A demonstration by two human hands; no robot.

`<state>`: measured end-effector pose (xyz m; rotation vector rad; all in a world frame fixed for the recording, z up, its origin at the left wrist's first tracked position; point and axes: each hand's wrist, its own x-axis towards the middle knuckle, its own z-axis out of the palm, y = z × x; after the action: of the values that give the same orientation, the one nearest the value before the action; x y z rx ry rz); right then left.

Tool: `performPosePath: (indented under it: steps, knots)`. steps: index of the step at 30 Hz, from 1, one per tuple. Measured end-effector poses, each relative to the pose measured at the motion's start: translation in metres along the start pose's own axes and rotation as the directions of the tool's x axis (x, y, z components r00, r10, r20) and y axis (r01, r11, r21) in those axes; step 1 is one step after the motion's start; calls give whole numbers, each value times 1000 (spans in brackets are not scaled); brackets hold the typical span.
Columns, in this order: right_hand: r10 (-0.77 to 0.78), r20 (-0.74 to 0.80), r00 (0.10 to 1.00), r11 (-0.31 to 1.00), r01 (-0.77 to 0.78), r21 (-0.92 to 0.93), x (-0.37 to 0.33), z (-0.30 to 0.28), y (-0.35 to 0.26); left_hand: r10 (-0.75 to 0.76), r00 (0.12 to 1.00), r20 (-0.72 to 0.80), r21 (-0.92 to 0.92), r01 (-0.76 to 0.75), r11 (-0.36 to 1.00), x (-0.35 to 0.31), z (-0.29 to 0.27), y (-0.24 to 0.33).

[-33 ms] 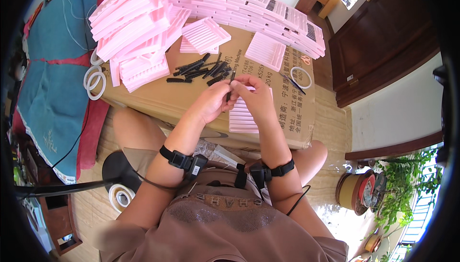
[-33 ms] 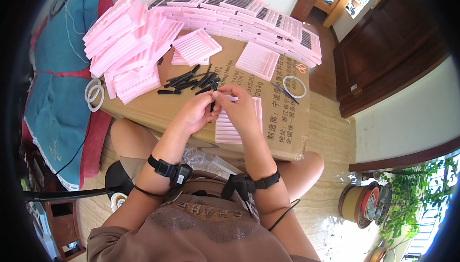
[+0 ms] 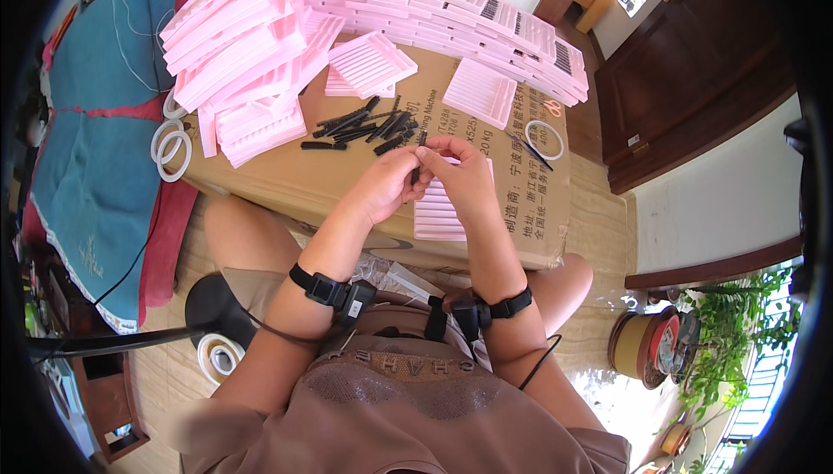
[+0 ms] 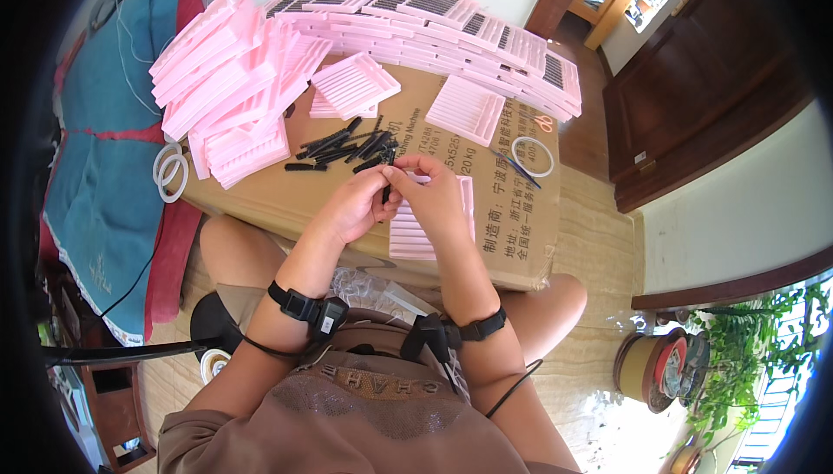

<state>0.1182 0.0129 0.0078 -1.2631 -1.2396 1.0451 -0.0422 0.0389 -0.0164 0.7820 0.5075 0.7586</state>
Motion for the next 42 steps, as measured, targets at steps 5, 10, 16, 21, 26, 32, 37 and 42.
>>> performPosePath:
  steps: [5,10,16,21,26,32,37,42]
  knots:
    - [164,58,985,962,-173,211,-1,-1,-3,26,998,51,68,-29,997,-1,3,-3]
    - [189,2,982,957,-185,222,-2,1,0,38,995,92,211,-57,976,-1,0,-2]
    - [149,78,986,934,-166,316,-6,-3,-1,31,999,14,221,-33,975,-2,2,2]
    - [43,-172,984,968,2,253,-3,-12,-3,165,978,-132,193,-138,971,-1,0,3]
    - [62,-202,977,977,-18,213,1,-40,0,160,947,-278,497,-1,868,0,-21,16]
    - [-87,-120,989,879,20,-476,-11,-43,10,238,955,-174,891,50,451,1,-26,10]
    - [-179,-93,979,669,52,-741,-21,-23,16,269,951,-152,916,34,399,4,-21,6]
    - [-120,-103,987,615,-7,-789,-23,-13,19,252,958,-133,955,55,293,6,-20,8]
